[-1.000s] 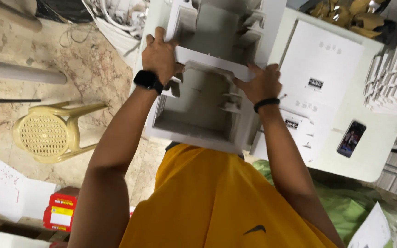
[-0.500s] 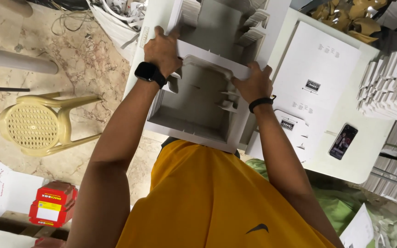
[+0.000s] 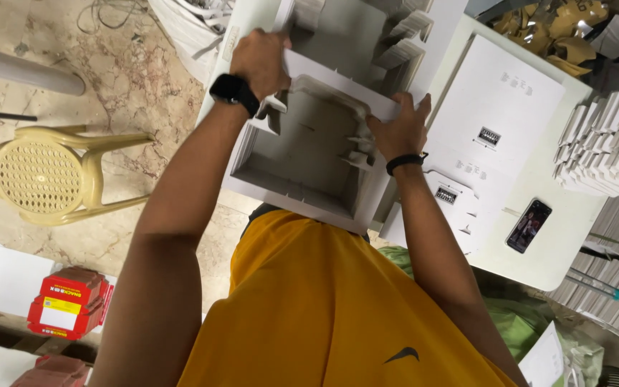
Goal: Punching out pre-cut cardboard shapes from a template and folding them to assemble box inserts.
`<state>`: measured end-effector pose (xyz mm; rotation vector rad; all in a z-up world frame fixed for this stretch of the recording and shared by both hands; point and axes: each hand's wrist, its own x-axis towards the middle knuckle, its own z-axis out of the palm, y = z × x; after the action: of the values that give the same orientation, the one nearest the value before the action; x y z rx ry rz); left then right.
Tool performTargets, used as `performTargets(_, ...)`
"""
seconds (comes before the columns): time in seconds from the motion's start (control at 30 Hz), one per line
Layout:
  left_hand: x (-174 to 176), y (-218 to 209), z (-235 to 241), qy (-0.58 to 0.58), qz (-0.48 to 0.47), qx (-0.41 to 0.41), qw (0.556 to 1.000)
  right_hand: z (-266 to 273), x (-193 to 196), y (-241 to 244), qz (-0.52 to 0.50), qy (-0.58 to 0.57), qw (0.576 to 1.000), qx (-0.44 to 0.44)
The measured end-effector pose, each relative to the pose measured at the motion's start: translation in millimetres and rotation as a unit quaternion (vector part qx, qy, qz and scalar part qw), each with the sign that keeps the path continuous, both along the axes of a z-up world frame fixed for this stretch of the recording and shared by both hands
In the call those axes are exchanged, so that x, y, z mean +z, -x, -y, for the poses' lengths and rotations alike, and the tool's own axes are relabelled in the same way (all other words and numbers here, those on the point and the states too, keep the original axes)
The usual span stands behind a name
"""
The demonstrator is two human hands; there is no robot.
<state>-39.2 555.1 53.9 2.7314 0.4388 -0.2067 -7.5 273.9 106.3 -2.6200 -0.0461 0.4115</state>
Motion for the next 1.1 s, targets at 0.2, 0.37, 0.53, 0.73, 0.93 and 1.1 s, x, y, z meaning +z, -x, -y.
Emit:
performTargets(0.2, 4, -10, 4, -0.045, -0.057, -0.078, 0.994, -1, 1, -2, -0.015, 0.025, 0.999, 0.018)
performTargets(0.37, -6, -14, -6, -0.007, -0.04, -0.084, 0.996, 8, -25, -5, 0.07, -0.02, 0.997, -0.005)
performTargets(0.53, 41, 42, -12, 0.143, 0.056, 0.017, 0.988, 12, -27, -6, 0.075, -0.034, 0.997, 0.005)
performTargets(0.73, 66, 142, 23, 0.025, 0.0, 0.11, 0.994, 10, -17, -3, 0.042, -0.032, 0.999, -0.011)
performTargets(0.93, 27, 186, 41, -0.131, 0.031, 0.072, 0.988, 12, -24, -7, 0.031, -0.015, 0.999, -0.007)
performTargets(1.1, 9, 183, 35, -0.121, 0.023, 0.1, 0.987, 7, -14, -2, 0.025, -0.005, 1.0, -0.011)
